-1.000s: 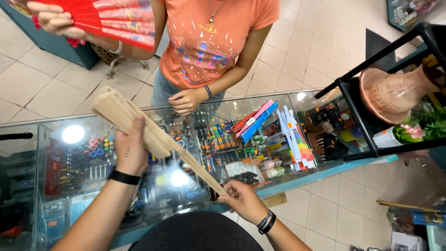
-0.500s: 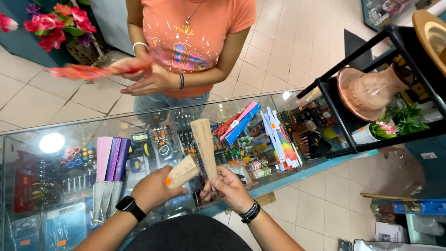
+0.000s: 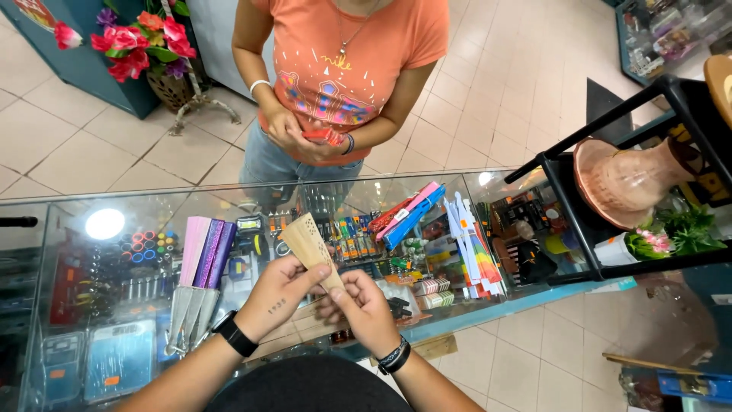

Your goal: Organizing and inspecting various small items like fans and wooden sticks on a glass display counter

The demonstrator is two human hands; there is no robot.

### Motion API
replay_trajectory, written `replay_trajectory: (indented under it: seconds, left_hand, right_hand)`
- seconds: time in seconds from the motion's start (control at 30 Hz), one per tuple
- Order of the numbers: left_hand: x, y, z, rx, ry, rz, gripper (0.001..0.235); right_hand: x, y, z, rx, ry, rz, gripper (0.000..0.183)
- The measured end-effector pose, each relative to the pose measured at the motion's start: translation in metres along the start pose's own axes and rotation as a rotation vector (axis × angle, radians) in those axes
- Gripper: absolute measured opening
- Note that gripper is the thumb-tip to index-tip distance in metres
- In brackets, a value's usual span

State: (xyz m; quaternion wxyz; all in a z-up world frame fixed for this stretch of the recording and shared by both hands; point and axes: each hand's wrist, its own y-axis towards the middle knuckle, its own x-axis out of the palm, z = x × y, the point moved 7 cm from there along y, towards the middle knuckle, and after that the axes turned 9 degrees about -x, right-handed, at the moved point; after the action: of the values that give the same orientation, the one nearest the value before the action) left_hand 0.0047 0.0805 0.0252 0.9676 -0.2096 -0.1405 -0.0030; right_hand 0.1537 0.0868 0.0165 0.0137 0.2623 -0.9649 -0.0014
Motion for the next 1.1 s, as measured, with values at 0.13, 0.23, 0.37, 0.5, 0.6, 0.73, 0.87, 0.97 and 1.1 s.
replay_trajectory:
  seconds: [0.13, 0.23, 0.37, 0.5, 0.6, 0.73, 0.87, 0.97, 1.1]
  left_hand:
    - [-0.006, 0.002, -0.014, 0.029, -0.042, 0.070, 0.023]
    - [-0.007, 0.001, -0.018, 0.100, -0.067, 0.088, 0.018]
    - [-0.011, -0.008, -0.002, 0.241, -0.101, 0.114, 0.017]
    - [-0.017, -0.011, -0.012, 0.073, -0.102, 0.163, 0.020]
    - [-0.015, -0.013, -0.022, 0.012, -0.218, 0.126, 0.030]
    - [-0.014, -0.008, -0.038, -0.019, -0.305, 0.169, 0.021]
    - [-0.015, -0.010, -0.025, 0.090, -0.359, 0.206, 0.021]
    - [-0.007, -0.014, -0.015, 0.065, -0.307, 0.175, 0.021]
    - [0.018, -0.016, -0.022, -0.039, -0.226, 0.102, 0.055]
  right_hand:
    - [-0.012, 0.007, 0.009, -0.028, 0.120, 0.143, 0.021]
    - [-0.027, 0.009, 0.028, -0.028, 0.249, 0.320, 0.024]
    - [-0.047, 0.011, 0.025, -0.024, 0.368, 0.603, 0.021]
    - [-0.067, 0.017, 0.014, -0.146, 0.385, 0.620, 0.021]
    - [-0.086, 0.015, 0.001, -0.265, 0.361, 0.730, 0.019]
    - [-0.109, 0.012, -0.008, -0.472, 0.177, 0.795, 0.017]
    - [-0.105, 0.013, -0.020, -0.520, 0.283, 0.829, 0.016]
    - [-0.108, 0.014, -0.022, -0.444, 0.265, 0.907, 0.013]
    - [-0.118, 0.027, -0.031, -0.402, 0.333, 1.042, 0.021]
